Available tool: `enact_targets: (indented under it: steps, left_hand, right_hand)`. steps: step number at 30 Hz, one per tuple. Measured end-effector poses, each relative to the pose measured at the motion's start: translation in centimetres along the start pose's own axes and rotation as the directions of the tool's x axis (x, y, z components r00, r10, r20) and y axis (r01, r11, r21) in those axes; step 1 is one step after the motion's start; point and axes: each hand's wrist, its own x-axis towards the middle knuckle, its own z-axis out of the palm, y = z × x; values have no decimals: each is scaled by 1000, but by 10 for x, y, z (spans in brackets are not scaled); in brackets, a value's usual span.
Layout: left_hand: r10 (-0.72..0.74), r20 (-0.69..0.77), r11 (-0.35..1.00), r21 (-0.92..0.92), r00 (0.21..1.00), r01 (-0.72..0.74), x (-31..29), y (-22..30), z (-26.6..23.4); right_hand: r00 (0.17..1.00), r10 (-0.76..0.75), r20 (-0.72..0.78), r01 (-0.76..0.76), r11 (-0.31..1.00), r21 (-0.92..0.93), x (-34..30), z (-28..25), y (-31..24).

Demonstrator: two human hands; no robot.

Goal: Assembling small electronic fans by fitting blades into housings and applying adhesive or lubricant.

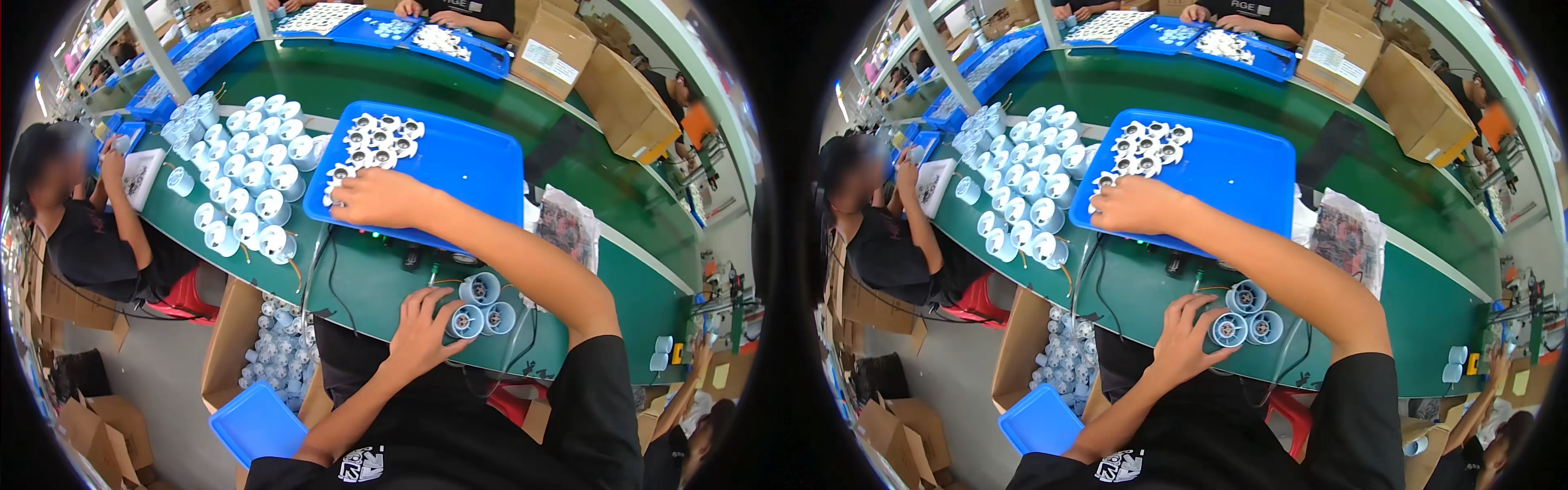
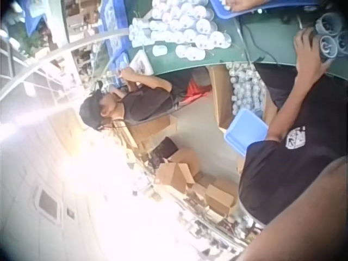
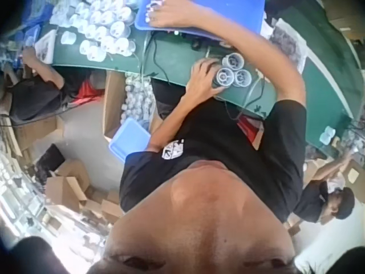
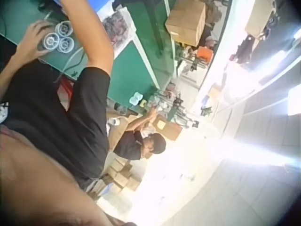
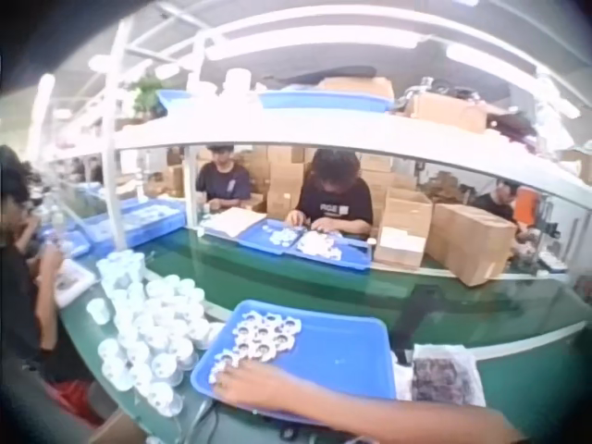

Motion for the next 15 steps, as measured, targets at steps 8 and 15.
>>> enact_targets:
  steps: [8,15]
  left_hand:
    - [-21,3,1000,16,1000,21,-2,4,5]
    - [6,6,999,32,1000,-6,-2,4,6]
  right_hand:
    - [977,-165,-139,154,984,-87,-3,18,8]
    - [961,-158,-226,112,973,-203,-42,0,2]
